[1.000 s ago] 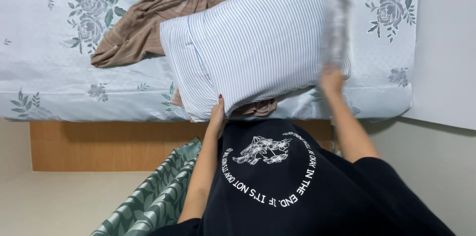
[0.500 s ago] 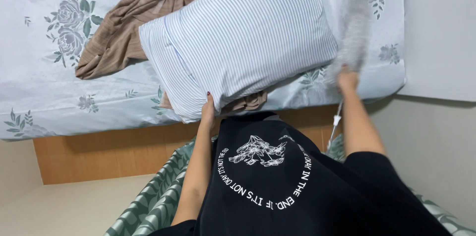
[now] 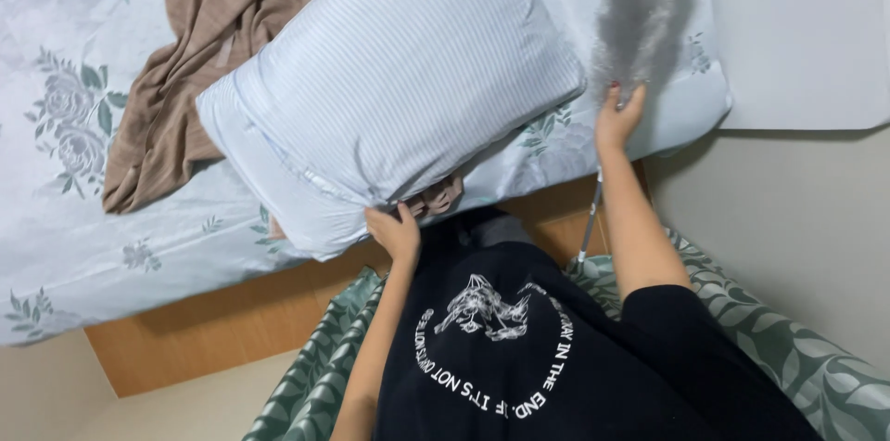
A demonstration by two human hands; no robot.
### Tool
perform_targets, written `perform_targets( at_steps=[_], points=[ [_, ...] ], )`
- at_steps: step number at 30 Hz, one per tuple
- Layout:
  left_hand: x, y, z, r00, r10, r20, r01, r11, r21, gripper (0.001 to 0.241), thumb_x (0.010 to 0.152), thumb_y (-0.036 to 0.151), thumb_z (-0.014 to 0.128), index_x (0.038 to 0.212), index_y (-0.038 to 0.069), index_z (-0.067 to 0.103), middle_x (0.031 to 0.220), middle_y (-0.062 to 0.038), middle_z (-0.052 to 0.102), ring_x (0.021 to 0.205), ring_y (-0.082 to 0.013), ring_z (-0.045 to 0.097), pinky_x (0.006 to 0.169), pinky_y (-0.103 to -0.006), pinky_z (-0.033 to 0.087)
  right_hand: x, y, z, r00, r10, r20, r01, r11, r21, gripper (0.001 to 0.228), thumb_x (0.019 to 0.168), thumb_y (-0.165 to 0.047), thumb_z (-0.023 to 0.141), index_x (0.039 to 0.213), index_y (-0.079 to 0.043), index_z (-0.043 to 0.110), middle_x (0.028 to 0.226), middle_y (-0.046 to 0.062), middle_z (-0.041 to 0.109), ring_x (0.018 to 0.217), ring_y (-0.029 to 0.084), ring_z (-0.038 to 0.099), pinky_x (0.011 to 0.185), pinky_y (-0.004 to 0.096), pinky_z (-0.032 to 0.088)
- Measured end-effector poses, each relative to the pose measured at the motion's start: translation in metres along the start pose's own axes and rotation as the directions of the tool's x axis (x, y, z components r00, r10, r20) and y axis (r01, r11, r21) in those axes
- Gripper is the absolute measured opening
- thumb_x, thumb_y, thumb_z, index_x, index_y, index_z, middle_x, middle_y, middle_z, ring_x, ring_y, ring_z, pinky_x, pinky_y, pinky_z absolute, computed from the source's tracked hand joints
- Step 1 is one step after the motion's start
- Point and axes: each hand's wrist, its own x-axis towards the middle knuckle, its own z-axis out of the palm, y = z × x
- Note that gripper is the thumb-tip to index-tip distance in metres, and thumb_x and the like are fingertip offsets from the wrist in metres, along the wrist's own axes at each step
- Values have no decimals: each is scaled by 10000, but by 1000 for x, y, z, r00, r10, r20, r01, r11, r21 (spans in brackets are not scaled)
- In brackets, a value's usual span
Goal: Dusting a pillow with a duster and removing the pillowcase to fold it.
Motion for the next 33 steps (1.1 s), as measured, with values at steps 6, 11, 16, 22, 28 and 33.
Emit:
perform_targets(
  at_steps=[6,11,16,22,28,33],
  points=[
    [8,10,-9,993,-114,4,114,992,-52,698,924,227,657,1393,-200,366,1276,-409,534,1217,-534,513,1094,-520,385,13,30,32,929,276,247,-251,959,-128,610,1067,-342,661,1547,-50,425,1533,279,477,1420,424,446,1198,423,366],
    [8,18,-14,999,-32,16,32,999,-1,732,920,202,660,1419,-225,336,1339,-433,497,1258,-549,483,1112,-524,359,9,28,20,796,309,521,-154,935,-320,1019,949,-410,748,1644,-144,51,1652,272,140,1531,463,116,1230,568,135],
    [-2,2,0,995,88,-42,-84,993,89,722,927,202,671,1416,-221,351,1396,-437,471,1311,-549,456,1149,-532,337,-42,-26,-4,790,240,564,-25,932,-362,1061,915,-379,768,1671,-231,39,1695,262,79,1547,491,83,1244,601,152],
    [-4,44,-33,984,158,-81,-156,987,34,632,938,147,638,1418,-182,392,1380,-396,481,1296,-530,459,1139,-542,341,-168,-142,9,879,-108,464,216,959,-185,806,893,-220,756,1604,-141,387,1587,334,257,1465,532,221,1184,616,241],
    [30,38,-60,989,112,-97,-131,967,-219,505,931,88,611,1380,-95,470,1325,-326,471,1243,-473,479,1091,-502,389,-240,-269,43,479,-411,776,201,912,359,252,954,-148,663,1189,-65,702,1303,150,631,1238,341,593,1057,427,481],
    [73,17,-80,966,259,13,-252,947,-200,366,893,5,578,1245,44,670,1322,-188,567,1236,-399,520,1082,-462,421,-269,-317,95,325,-333,885,194,939,283,226,975,-196,668,1156,-64,694,1127,137,672,968,295,691,875,390,553]
  ],
)
